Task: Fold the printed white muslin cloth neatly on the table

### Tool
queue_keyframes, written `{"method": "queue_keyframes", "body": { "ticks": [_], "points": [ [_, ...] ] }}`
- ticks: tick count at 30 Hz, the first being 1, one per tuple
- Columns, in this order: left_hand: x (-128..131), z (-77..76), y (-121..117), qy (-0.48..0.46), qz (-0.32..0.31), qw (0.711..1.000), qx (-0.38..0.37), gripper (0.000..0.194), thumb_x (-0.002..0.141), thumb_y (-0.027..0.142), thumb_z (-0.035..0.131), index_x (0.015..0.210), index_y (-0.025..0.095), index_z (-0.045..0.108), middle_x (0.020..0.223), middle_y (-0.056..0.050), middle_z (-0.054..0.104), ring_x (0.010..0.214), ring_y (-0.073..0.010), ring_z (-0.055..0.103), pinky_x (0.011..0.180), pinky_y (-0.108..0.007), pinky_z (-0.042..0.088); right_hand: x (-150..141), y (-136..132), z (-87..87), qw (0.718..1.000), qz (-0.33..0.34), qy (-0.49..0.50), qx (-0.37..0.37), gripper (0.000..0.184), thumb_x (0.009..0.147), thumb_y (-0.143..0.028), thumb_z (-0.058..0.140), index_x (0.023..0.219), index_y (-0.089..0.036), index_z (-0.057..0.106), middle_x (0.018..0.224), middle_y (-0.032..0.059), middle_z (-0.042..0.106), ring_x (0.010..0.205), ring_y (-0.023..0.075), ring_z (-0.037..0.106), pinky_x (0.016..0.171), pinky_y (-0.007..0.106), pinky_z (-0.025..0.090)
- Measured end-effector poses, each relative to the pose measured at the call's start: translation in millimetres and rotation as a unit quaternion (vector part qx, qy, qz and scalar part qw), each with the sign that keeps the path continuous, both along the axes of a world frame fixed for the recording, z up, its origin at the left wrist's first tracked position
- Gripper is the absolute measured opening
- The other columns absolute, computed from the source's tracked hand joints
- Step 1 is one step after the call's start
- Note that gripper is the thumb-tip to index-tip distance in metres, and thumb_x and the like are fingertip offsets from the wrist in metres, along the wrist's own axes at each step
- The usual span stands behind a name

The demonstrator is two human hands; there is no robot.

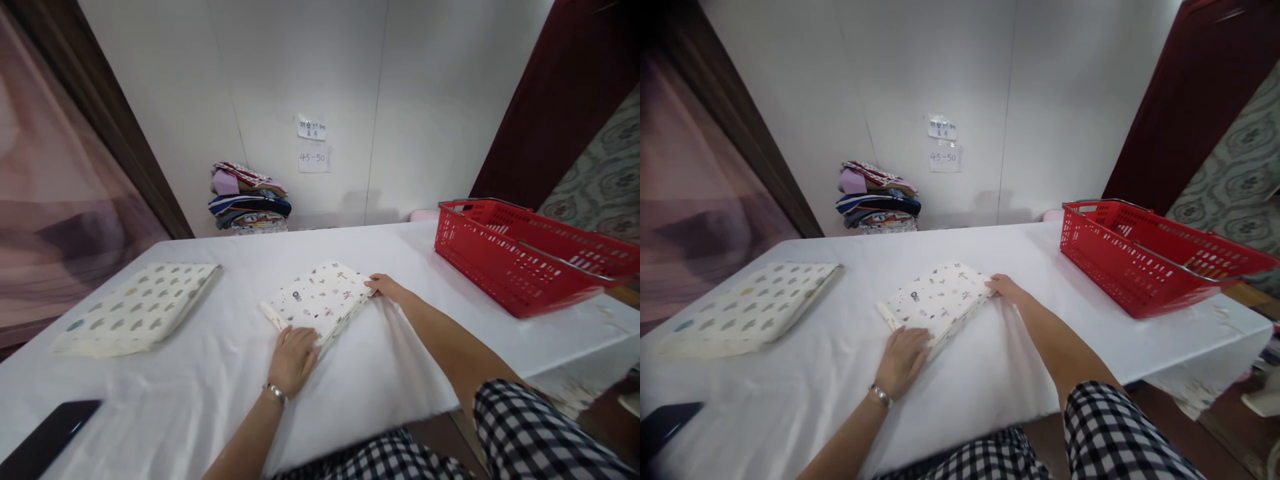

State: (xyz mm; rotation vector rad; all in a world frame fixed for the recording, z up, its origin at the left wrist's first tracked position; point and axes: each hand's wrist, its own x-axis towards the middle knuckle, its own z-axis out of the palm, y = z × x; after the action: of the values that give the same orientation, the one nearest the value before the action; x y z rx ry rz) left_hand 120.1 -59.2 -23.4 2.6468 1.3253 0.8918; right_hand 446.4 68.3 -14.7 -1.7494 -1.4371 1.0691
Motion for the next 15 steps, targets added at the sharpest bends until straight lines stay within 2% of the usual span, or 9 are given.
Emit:
{"method": "queue_keyframes", "body": {
  "ticks": [2,6,10,13,15],
  "points": [
    [2.4,3.2,-4.4,0.0,-0.041,0.999,0.0,0.028,0.084,0.034,0.044,0.103,0.023,0.061,0.104,-0.005,0.065,0.099,-0.02,0.056,0.095,-0.043,0.036,-2.9,-0.5,0.4,1.0,-0.004,-0.024,0.003,0.023,0.076,-0.031,0.057,0.091,-0.014,0.06,0.078,0.004,0.066,0.066,0.0125,0.06,0.057,0.02,0.046],
    [5.9,6.4,-7.2,-0.029,-0.038,0.999,-0.008,0.027,0.085,0.032,0.042,0.098,0.023,0.063,0.096,-0.007,0.066,0.091,-0.0197,0.057,0.084,-0.041,0.043,-9.6,-5.1,4.3,0.994,-0.012,-0.108,0.024,0.024,0.077,-0.031,0.055,0.093,-0.015,0.06,0.083,0.0046,0.065,0.073,0.0155,0.06,0.061,0.023,0.045],
    [7.1,7.5,-7.9,-0.041,-0.046,0.998,-0.01,0.025,0.085,0.031,0.041,0.096,0.023,0.063,0.093,-0.007,0.065,0.089,-0.0197,0.057,0.082,-0.041,0.043,-21.6,-11.1,17.2,0.976,0.002,-0.207,0.064,0.019,0.076,-0.029,0.054,0.088,-0.016,0.062,0.094,0.0084,0.064,0.097,0.0236,0.054,0.081,0.031,0.04],
    [8.4,8.1,-9.1,-0.049,-0.046,0.998,-0.011,0.024,0.084,0.029,0.041,0.094,0.023,0.063,0.091,-0.007,0.065,0.087,-0.0192,0.056,0.082,-0.04,0.042,-48.9,-12.4,32.3,0.95,0.051,-0.27,0.145,0.028,0.081,-0.028,0.048,0.105,-0.018,0.059,0.119,0.0104,0.054,0.117,0.0241,0.041,0.096,0.035,0.029],
    [9.5,8.8,-10.1,-0.051,-0.043,0.998,-0.012,0.023,0.084,0.029,0.041,0.093,0.023,0.062,0.091,-0.006,0.064,0.086,-0.0189,0.056,0.081,-0.04,0.041,-74.9,-11.5,41.1,0.914,0.113,-0.316,0.229,0.037,0.085,-0.032,0.041,0.119,-0.019,0.05,0.133,0.0093,0.042,0.126,0.0219,0.031,0.102,0.036,0.023]
  ]
}}
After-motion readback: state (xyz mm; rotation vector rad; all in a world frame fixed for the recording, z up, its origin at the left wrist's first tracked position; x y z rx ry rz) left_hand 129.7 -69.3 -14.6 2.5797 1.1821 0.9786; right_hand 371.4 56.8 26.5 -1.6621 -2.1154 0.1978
